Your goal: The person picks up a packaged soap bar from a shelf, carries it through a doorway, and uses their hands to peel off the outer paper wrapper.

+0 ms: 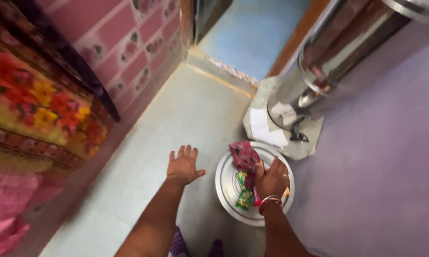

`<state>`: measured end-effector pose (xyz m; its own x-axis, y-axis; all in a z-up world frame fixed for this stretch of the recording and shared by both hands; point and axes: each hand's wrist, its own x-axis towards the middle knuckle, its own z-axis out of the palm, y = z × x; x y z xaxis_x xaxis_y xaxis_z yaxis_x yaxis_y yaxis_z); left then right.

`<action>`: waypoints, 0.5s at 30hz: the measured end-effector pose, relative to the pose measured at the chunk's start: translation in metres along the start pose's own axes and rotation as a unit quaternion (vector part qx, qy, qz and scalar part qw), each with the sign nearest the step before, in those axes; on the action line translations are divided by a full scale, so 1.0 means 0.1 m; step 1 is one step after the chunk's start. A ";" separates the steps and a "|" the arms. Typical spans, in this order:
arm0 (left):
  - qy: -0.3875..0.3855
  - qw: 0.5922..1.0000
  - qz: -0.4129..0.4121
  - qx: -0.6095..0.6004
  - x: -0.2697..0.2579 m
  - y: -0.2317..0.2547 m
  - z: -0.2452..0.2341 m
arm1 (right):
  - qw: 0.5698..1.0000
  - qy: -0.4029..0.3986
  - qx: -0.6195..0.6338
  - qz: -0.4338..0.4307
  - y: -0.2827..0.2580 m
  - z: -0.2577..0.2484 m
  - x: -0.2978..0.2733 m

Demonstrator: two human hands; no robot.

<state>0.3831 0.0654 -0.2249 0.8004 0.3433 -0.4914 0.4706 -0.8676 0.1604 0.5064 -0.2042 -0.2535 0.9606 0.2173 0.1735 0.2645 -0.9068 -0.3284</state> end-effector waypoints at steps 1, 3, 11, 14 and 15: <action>0.021 1.000 0.008 -0.009 -0.02 0.00 -0.16 | 1.000 0.010 -0.007 -0.020 -0.21 -0.12 0.08; 0.059 0.998 0.023 -0.025 -0.10 0.01 -0.48 | 0.998 0.027 -0.021 -0.057 -0.59 -0.32 0.20; 0.204 0.977 0.059 -0.017 -0.30 -0.30 -1.55 | 0.987 0.073 -0.030 -0.138 -1.68 -0.58 0.65; 0.225 0.973 0.045 -0.002 -0.27 -0.48 -1.85 | 0.989 0.067 -0.028 -0.128 -1.99 -0.62 0.87; 0.226 0.974 0.035 0.003 -0.23 -0.53 -1.94 | 0.990 0.064 -0.025 -0.123 -2.11 -0.63 0.96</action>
<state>0.4114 0.1735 -0.0557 0.9128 0.4049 -0.0528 0.4077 -0.8962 0.1750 0.5372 -0.0152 -0.1091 0.8479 0.3891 0.3601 0.4815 -0.8494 -0.2159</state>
